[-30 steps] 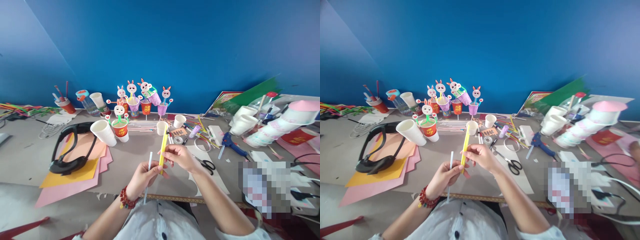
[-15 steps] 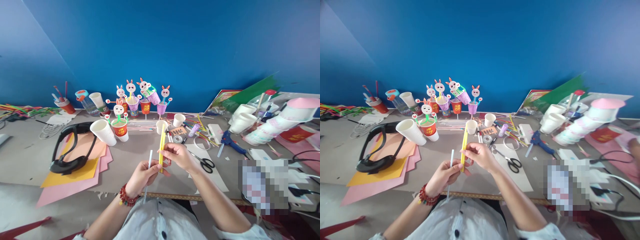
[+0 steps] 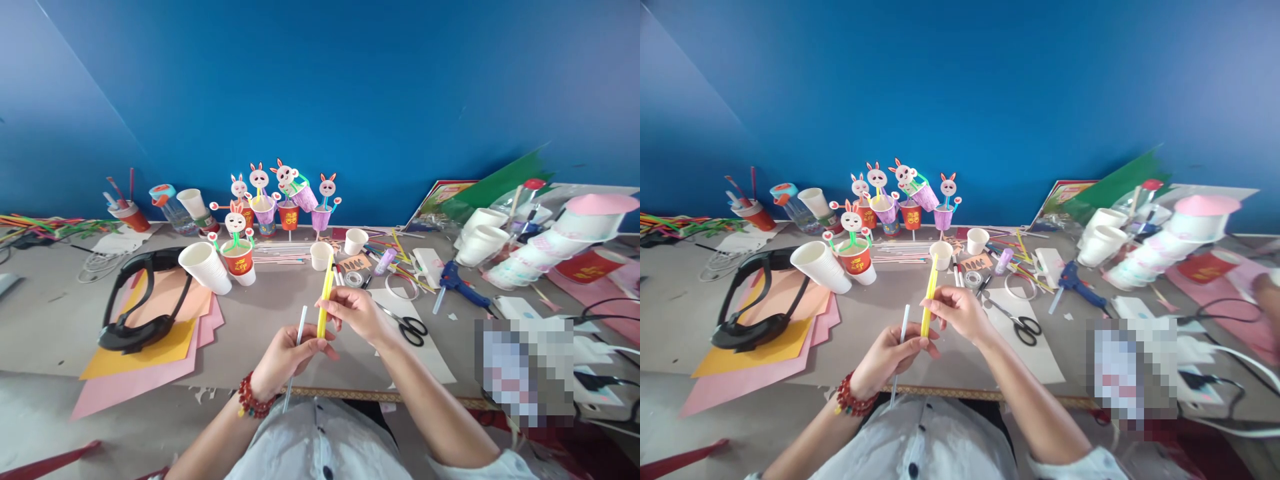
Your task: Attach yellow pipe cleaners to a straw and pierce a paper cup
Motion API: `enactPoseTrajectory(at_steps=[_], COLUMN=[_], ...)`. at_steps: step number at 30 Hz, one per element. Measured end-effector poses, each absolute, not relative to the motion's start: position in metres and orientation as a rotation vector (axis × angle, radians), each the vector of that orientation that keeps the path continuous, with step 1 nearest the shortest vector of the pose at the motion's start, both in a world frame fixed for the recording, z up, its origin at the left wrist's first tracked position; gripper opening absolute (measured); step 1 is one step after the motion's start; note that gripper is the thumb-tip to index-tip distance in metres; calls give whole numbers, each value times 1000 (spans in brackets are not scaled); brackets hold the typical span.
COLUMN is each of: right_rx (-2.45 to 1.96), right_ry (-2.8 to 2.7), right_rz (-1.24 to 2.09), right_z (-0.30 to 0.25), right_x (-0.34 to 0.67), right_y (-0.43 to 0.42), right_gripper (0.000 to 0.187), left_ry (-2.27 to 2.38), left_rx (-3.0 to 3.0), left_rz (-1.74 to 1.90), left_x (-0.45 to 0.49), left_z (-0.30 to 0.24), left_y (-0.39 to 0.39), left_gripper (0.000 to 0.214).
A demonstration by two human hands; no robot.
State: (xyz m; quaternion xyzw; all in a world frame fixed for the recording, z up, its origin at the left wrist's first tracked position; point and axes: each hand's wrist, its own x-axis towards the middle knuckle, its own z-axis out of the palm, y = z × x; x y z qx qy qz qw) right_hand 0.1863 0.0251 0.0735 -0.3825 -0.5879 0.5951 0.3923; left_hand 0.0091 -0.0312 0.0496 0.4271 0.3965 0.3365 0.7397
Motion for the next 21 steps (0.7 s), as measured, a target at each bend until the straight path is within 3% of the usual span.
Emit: enactPoseTrajectory(at_steps=[6, 12, 21], right_rx=[-959, -948, -938], right_ry=[-1458, -1423, -1469], right_rz=[1530, 1576, 1605], right_z=[71, 65, 55], right_x=[186, 182, 170], right_y=[21, 19, 16], right_gripper=[31, 34, 37], left_ry=[876, 1019, 982], left_rx=[990, 1106, 1112], left_rz=[737, 1034, 1062], left_x=[6, -1, 17], left_z=[48, 68, 85], left_y=[-34, -7, 22], left_gripper=[46, 52, 48])
